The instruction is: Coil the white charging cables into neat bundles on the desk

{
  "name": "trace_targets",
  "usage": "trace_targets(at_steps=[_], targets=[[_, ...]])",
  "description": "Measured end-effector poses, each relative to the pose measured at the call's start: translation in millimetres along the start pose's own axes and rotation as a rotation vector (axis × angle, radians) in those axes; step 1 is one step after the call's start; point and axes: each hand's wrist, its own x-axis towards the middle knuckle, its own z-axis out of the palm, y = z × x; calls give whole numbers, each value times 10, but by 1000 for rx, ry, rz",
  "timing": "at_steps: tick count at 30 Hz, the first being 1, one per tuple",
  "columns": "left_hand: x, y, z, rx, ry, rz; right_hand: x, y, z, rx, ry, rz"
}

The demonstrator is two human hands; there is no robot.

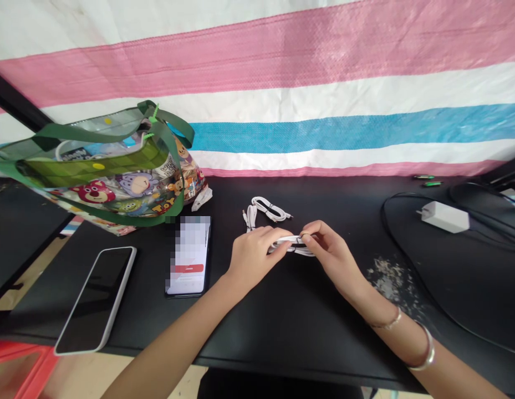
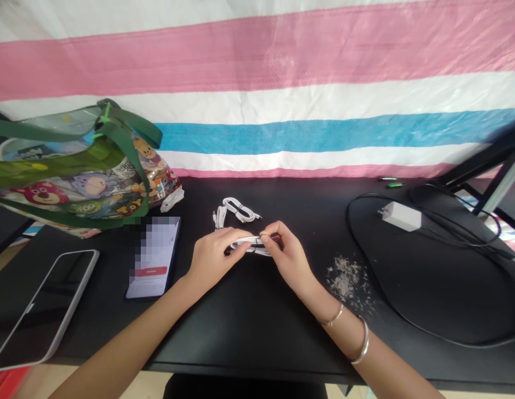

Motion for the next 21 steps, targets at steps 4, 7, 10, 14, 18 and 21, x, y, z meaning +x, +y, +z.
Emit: trace_targets(at_steps=[4, 7, 10, 14, 18, 21], targets=[[-16, -15, 17, -15, 99, 58, -3, 33, 1, 7, 13, -6], [-37, -18, 48, -16, 181, 124, -2, 57, -9, -10, 31, -18], [-45, -15, 66, -13, 239, 190, 0, 58, -20, -17, 27, -12], [-30, -11, 57, 39, 331, 289, 3, 40, -18, -4, 23, 36], [-16, -10, 42, 84, 368, 380, 13, 42, -7, -10, 29, 84], [-13, -17, 41, 107, 365, 410, 25, 53, -3, -12, 7, 106]])
